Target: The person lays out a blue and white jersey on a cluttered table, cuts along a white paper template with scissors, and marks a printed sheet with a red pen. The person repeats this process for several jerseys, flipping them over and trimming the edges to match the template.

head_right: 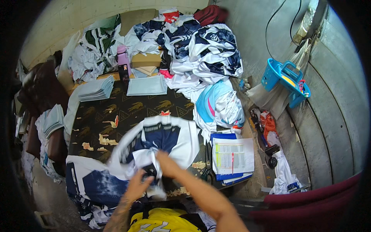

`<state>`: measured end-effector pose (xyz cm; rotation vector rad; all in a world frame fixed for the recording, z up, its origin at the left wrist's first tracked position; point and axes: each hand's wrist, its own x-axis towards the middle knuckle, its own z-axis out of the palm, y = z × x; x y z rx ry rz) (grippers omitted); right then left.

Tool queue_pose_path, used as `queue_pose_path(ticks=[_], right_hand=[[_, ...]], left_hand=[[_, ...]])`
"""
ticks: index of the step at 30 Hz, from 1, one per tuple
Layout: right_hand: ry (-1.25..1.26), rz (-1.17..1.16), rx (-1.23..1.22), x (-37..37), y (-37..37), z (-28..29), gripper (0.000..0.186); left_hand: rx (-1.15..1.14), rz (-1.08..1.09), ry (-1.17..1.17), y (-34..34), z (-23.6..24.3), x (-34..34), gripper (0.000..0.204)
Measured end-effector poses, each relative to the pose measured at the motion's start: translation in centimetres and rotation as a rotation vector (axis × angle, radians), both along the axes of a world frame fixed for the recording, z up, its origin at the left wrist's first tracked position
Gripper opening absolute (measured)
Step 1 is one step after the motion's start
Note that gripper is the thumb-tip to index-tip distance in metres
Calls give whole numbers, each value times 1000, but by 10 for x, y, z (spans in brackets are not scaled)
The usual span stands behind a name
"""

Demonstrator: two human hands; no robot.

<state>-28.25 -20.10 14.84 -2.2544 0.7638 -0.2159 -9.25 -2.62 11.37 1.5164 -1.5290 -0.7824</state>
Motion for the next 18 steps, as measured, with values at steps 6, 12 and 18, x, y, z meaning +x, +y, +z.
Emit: queue_pose_path(ticks=[6, 12, 18], right_hand=[[-80, -801, -1044, -92, -285, 253, 66], [-677, -320, -272, 55, -66, 179, 72], [173, 52, -180, 67, 9, 31, 41]], left_hand=[[185, 35, -341, 26, 129, 78, 24], [-386, 639, -16, -34, 210, 91, 25], [-1336, 1024, -102, -53, 270, 204, 58]])
